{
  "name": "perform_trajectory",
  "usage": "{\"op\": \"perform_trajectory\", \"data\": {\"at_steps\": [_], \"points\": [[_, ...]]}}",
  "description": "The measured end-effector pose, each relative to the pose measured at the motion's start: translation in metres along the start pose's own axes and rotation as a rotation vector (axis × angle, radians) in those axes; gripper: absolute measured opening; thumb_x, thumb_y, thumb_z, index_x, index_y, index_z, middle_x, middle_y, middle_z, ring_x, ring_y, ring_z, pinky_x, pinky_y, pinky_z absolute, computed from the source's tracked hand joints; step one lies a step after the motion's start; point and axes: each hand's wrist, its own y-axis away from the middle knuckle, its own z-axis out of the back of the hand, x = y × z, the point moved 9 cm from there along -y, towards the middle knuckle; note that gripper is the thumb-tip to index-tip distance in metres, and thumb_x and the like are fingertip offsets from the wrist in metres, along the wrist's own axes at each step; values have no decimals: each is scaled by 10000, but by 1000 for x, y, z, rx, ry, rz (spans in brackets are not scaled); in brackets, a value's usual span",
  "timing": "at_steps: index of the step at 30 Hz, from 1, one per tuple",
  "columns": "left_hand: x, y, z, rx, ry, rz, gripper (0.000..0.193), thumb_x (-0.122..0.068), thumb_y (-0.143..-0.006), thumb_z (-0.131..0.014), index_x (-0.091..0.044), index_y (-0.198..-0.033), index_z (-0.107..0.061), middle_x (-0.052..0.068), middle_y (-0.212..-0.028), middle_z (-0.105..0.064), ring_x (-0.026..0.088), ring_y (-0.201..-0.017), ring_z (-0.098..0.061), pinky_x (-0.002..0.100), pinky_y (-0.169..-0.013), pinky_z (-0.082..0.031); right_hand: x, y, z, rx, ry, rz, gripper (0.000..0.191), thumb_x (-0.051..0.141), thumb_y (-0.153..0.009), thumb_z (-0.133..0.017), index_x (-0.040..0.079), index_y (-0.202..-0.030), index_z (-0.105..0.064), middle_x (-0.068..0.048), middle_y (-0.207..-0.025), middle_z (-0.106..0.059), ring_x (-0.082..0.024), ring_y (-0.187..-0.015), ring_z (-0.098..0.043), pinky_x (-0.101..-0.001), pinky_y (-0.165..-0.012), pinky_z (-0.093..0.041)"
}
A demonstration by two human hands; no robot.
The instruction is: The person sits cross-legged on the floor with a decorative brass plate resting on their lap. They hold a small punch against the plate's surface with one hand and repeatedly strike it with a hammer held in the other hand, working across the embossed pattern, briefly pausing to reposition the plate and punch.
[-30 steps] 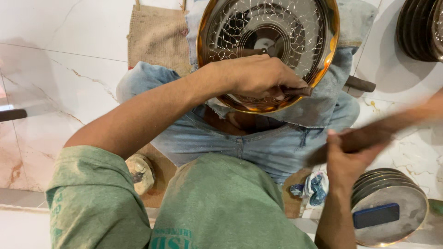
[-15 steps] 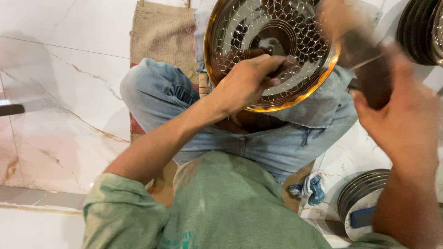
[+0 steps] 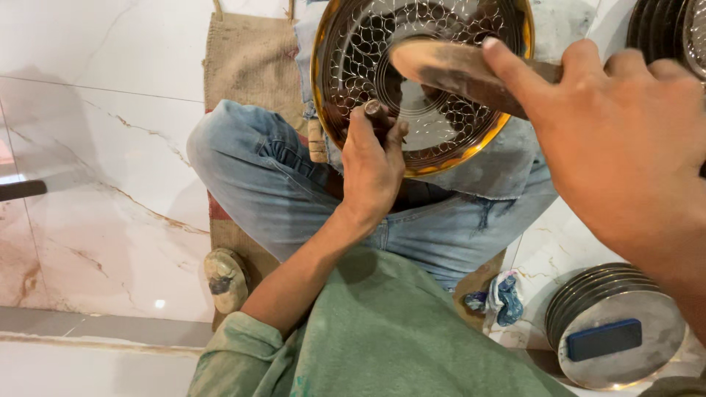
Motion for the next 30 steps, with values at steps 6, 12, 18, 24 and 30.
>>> {"op": "perform_trajectory", "data": {"at_steps": [6,12,18,24,30], "points": [[6,1,-1,-16,13,50,247,-36,-1000,-688,8,-1121,-478,150,-902,-661,297,-786,-705,406,-714,-556,-16,-8,22,-250,-446,-36,637,238,-949,-716,139,-1505,-422,-100,-992,-620,-272,-849,-679,-366,-691,-545],[4,-4,-6,68,-33,37,200,-45,-1004,-694,-2,-1091,-519,145,-908,-681,295,-808,-714,410,-719,-555,-5,0,5,-44,-134,91,831,217,-792,-766,298,-1571,-488,-48,-895,-648,-221,-714,-708,-344,-541,-553],[-11,-14,-16,207,-121,-214,320,-23,-964,-716,-1,-1225,-534,182,-1025,-633,375,-896,-666,447,-766,-536,-18,9,-8,41,-190,0,810,216,-877,-765,261,-1630,-472,-48,-875,-634,-227,-698,-686,-346,-603,-557],[-8,-26,-35,486,-5,-221,402,55,-918,-657,-35,-1295,-548,163,-1091,-645,341,-930,-710,415,-803,-573,-44,46,-43,-153,-765,-331,650,144,-1017,-765,153,-1584,-447,-204,-1097,-667,-370,-918,-695,-455,-750,-570],[-26,-32,-56,748,-93,-446,371,-81,-959,-698,-38,-1304,-569,170,-1103,-651,406,-995,-665,469,-817,-547,-45,99,-120,14,-828,-646,656,224,-930,-842,16,-1417,-454,-274,-1059,-687,-460,-932,-697,-503,-807,-574]]}}
